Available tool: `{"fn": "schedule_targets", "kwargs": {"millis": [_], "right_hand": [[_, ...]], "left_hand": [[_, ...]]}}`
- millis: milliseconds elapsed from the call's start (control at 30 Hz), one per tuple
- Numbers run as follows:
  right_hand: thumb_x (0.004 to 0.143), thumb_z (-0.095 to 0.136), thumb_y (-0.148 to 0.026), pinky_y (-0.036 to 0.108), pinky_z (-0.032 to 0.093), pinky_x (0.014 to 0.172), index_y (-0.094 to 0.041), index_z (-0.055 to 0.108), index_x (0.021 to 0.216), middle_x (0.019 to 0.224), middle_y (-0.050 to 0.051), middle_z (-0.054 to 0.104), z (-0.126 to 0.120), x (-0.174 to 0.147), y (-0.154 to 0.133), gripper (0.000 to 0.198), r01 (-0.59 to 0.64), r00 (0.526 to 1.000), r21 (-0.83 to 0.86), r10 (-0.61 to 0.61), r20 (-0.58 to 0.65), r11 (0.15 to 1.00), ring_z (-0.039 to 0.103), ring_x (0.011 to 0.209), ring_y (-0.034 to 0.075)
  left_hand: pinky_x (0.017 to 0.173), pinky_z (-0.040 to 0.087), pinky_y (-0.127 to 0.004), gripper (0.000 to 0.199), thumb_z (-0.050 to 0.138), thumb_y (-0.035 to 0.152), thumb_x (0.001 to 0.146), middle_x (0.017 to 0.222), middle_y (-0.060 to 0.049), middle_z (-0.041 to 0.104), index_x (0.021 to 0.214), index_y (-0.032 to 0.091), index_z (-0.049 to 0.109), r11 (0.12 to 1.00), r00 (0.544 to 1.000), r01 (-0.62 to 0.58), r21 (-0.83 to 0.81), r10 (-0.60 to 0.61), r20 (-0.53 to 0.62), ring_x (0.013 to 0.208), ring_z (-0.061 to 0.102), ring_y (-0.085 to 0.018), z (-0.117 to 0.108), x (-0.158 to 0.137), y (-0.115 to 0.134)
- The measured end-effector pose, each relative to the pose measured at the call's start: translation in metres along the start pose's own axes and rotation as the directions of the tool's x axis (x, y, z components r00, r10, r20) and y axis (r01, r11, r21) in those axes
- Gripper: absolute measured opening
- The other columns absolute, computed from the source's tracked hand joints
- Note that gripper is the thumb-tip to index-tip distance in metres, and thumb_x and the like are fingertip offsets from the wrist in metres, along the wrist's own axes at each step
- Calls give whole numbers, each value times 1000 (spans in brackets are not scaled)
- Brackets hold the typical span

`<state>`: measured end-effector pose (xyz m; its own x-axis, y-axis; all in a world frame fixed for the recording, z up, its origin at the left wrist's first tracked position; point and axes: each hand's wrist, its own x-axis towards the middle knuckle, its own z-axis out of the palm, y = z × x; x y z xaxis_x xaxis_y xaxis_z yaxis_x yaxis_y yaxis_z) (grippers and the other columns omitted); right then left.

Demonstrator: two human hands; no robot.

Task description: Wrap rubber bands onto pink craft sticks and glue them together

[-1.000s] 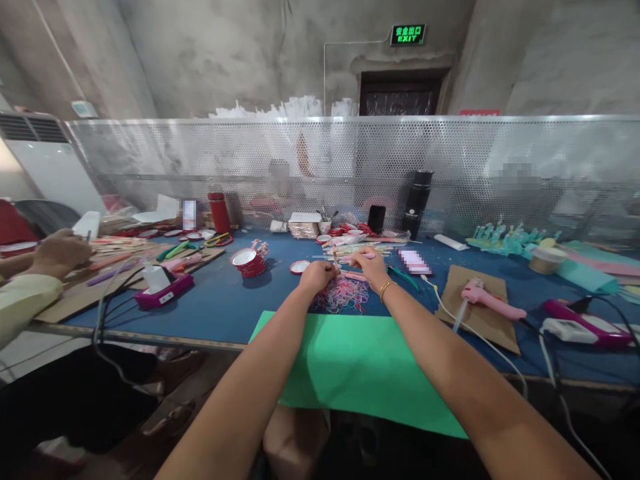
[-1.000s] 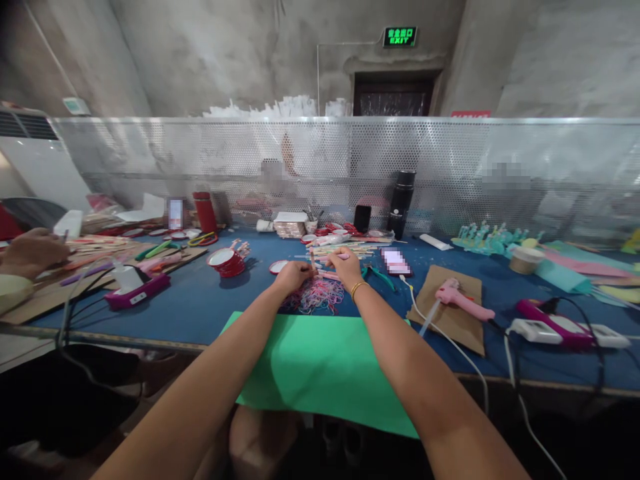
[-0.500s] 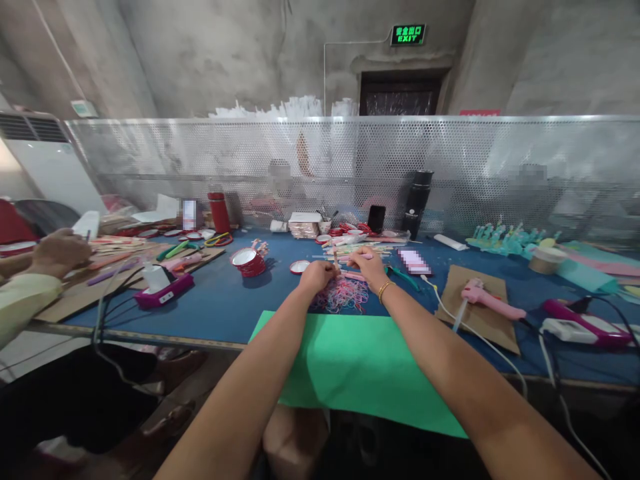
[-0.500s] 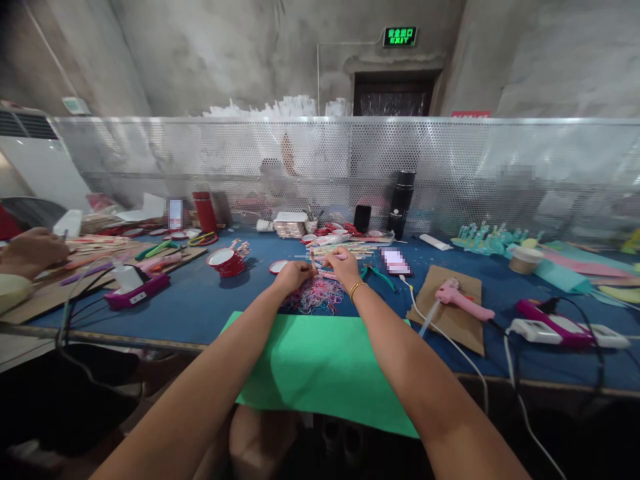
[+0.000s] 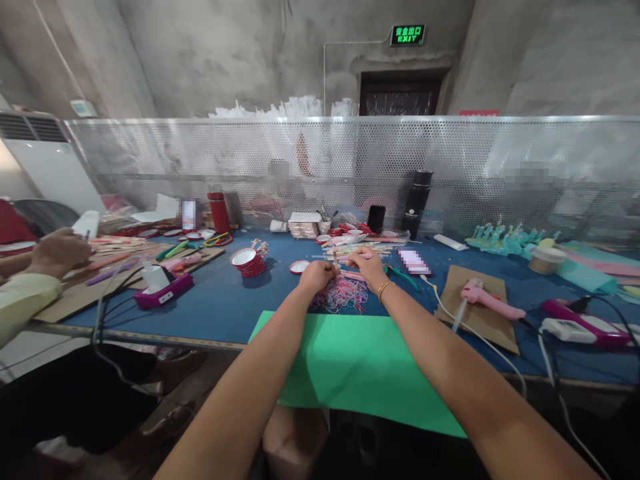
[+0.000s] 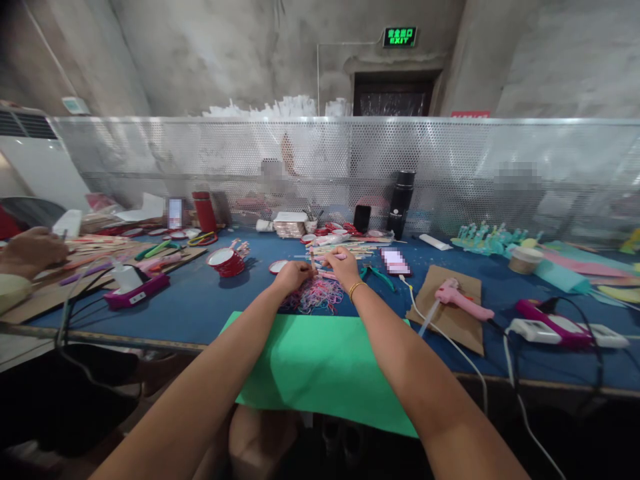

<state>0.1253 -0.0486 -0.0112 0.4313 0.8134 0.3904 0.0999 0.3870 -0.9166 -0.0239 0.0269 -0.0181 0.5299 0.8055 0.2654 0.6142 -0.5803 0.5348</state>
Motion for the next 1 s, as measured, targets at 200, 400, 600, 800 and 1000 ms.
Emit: {"fn": "schedule_targets", "kwargs": {"millis": [200, 400, 600, 800, 1000], "right_hand": [[65, 60, -30, 23, 46, 58, -20, 53, 58, 55, -3, 63, -1, 1, 0, 13, 6, 998, -13, -7, -57, 1000, 56, 55, 11], [66, 59, -30, 23, 46, 59, -20, 54, 61, 58, -3, 64, 1, 0, 1, 12, -15, 1000, 20, 14, 11, 1000, 56, 55, 11], [65, 59, -28, 22, 45, 58, -20, 55, 60, 55, -3, 63, -1, 2, 2, 11, -8, 998, -14, 7, -57, 1000, 56, 54, 11], [66, 60, -30, 23, 46, 60, -20, 54, 60, 58, -3, 64, 0, 1, 3, 13, 12, 1000, 4, -12, 8, 1000, 57, 56, 11], [64, 61, -31, 23, 47, 59, -20, 54, 59, 55, -2, 63, -1, 2, 0, 13, -8, 998, -7, 8, -57, 1000, 56, 54, 12]], "left_hand": [[51, 24, -24, 34, 57, 46, 74, 52, 2, 51, 71, 15, 71, 1000, 1000, 11, -2, -11, 3, 51, 38, -10, -2, -2, 3], [51, 25, -23, 28, 56, 39, 74, 57, 0, 55, 71, 15, 71, 999, 1000, -1, -32, 1, 5, 54, 43, -11, -1, -1, 2], [50, 23, -25, 35, 55, 47, 74, 52, 1, 50, 69, 16, 70, 1000, 1000, 4, -7, -4, 1, 51, 39, -11, -2, -1, 3], [51, 24, -25, 39, 55, 51, 74, 53, 0, 51, 70, 15, 71, 1000, 1000, 10, -12, -10, 3, 53, 40, -12, -4, -4, 7], [51, 22, -24, 40, 55, 52, 73, 51, 2, 48, 69, 15, 70, 1000, 1000, 7, -4, -7, 12, 51, 36, -10, -4, -3, 5]]}}
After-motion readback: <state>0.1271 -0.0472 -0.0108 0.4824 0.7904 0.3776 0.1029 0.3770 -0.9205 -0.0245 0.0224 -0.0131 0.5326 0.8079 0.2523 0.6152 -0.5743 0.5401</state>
